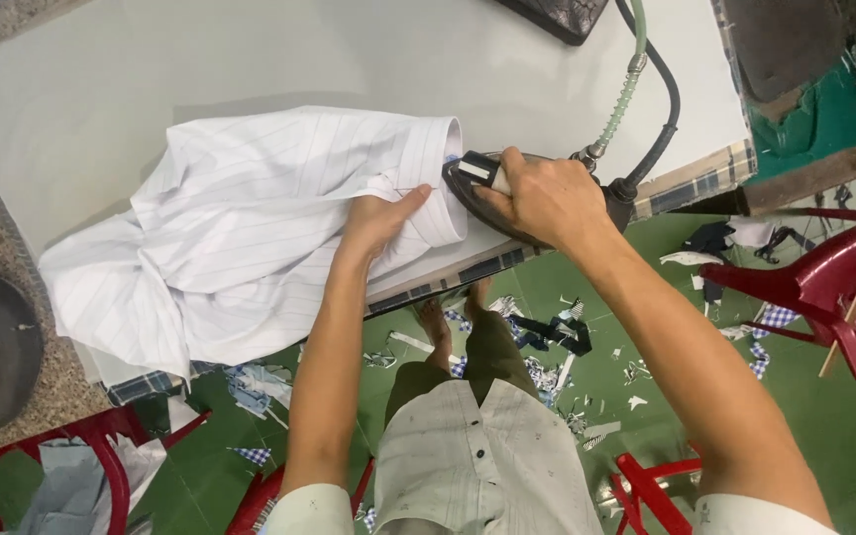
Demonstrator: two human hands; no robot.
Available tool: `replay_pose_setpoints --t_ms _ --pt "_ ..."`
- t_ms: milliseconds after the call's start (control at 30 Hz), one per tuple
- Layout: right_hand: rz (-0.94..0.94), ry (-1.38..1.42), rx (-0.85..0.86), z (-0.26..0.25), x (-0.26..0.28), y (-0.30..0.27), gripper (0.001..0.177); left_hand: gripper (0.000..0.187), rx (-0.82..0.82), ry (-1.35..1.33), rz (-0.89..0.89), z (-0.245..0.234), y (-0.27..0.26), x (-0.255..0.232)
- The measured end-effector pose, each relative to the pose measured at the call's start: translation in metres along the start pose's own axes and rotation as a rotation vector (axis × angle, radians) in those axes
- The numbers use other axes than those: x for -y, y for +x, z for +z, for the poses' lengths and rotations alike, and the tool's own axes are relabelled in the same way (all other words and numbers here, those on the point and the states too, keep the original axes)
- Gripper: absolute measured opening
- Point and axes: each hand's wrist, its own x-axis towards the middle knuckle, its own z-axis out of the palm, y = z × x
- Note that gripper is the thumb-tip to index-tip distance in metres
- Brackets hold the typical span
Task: The person irons a white shirt on a table using a steam iron and a dark rectangular pressing block. They smooth the fabric, press the collar and cuffs, and use the block to hold sections flat while ironing.
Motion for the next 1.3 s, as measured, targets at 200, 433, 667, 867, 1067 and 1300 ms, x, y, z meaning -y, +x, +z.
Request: replay_pose_setpoints --t_ms 200,433,667,867,1067,1300 --pt "-0.048 0.032 -0.012 0.016 -0.009 0.008 0.054 0.084 -0.006 0.029 -0.044 -0.004 -0.008 -0.007" --pt "-0.043 0.096 0.181 0.002 -0.016 0.006 0.061 0.093 0.008 0.044 -0.042 -0.002 -0.007 0.001" --pt "-0.101 -0.037 0.127 0.027 -0.019 -0.006 0.052 0.090 0.098 0.078 -0.046 0.009 0.006 0.029" --pt "-0.057 -0.046 -0.180 0.039 -0.010 0.011 0.044 0.089 0.139 0.066 -0.047 0.002 0.012 0.016" --pt "0.016 0.010 -0.087 0.020 -0.005 0.017 0.044 0.082 0.146 0.101 -0.043 -0.004 0.006 0.009" --pt "-0.022 0.019 0.080 0.017 -0.011 -0.005 0.047 0.079 0.090 0.137 -0.056 -0.006 0.000 0.012"
